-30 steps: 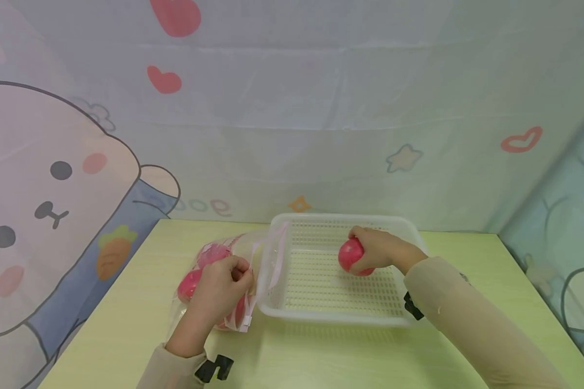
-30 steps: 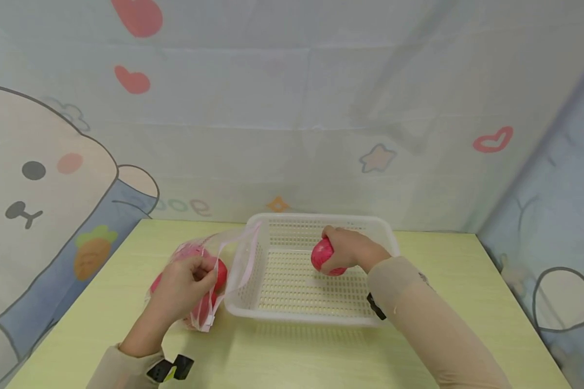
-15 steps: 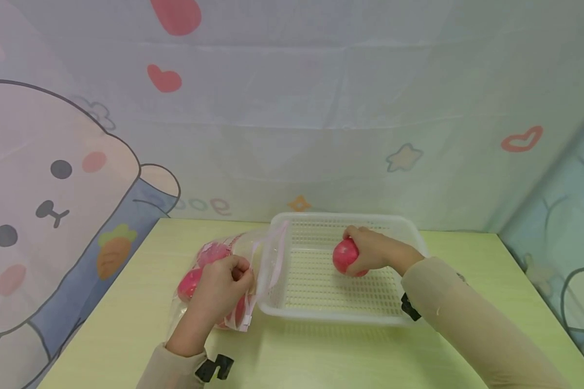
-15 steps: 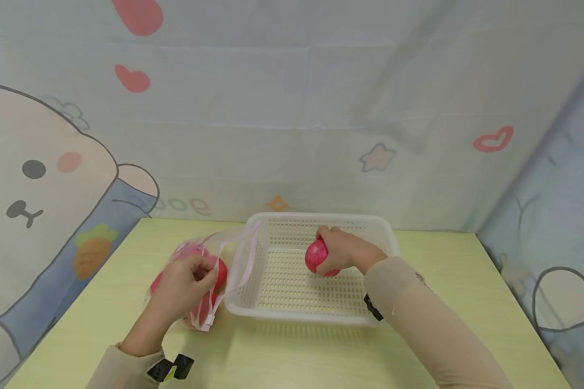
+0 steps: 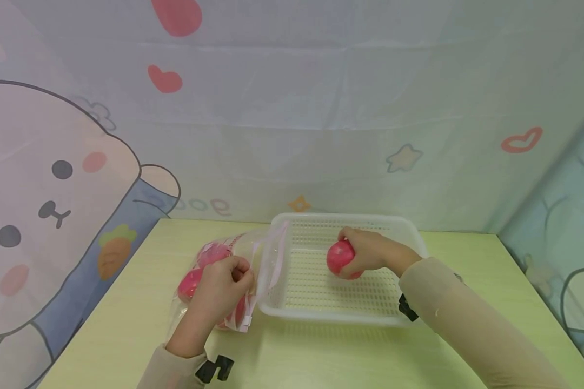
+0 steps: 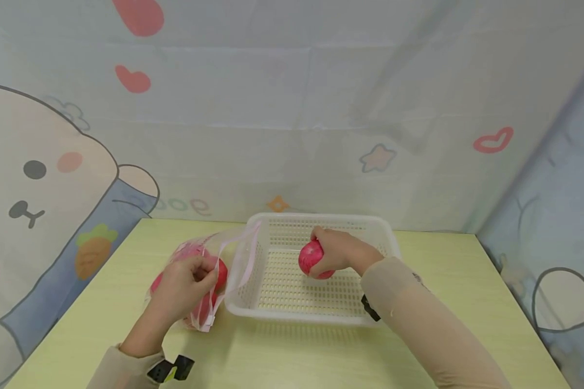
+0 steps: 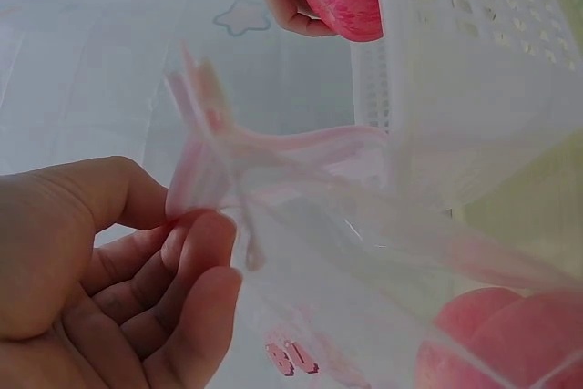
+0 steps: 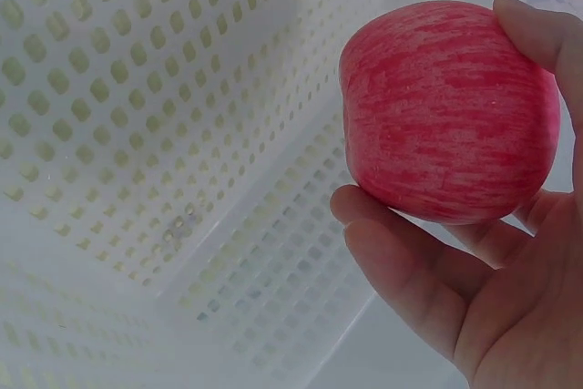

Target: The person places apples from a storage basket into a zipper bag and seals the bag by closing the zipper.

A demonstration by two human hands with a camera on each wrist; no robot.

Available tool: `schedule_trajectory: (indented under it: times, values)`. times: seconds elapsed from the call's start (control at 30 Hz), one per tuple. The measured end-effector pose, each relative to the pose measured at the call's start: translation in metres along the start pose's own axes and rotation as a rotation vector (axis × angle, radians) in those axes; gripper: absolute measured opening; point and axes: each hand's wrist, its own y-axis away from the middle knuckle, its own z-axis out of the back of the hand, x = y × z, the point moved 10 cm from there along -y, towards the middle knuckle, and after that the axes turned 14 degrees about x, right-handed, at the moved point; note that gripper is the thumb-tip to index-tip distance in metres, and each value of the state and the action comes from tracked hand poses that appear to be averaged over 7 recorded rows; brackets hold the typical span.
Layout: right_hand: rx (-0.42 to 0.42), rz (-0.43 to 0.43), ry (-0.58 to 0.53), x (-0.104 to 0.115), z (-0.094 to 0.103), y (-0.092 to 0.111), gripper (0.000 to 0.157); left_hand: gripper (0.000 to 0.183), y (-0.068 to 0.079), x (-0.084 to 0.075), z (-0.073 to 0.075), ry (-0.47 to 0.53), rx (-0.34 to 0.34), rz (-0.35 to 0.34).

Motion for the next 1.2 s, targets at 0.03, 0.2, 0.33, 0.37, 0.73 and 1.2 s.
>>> schedule_trajectory:
  times: [0.03, 0.2, 0.33, 0.37, 0.73, 1.2]
  values:
    - [0.002, 0.001, -0.002, 0.001, 0.000, 0.000, 0.061, 0.005, 0.000, 0.000, 0.000, -0.001, 0.001, 0.003]
    - [0.003, 0.014, -0.012, 0.006, 0.000, 0.001, 0.061, 0.005, 0.000, 0.001, 0.000, 0.004, 0.012, 0.020]
    - [0.005, 0.042, -0.016, 0.012, -0.001, 0.000, 0.062, 0.005, 0.000, 0.001, 0.000, 0.005, 0.013, 0.019]
    - [0.005, 0.046, -0.014, 0.014, -0.001, -0.001, 0.063, 0.005, 0.000, 0.001, 0.000, 0.005, 0.012, 0.017]
    - [-0.014, 0.143, -0.036, 0.032, 0.000, -0.003, 0.060, 0.006, 0.001, -0.004, 0.003, 0.000, -0.013, -0.022]
    - [-0.067, 0.206, -0.021, 0.053, 0.000, -0.002, 0.066, 0.005, 0.001, -0.004, 0.004, 0.005, -0.028, -0.027]
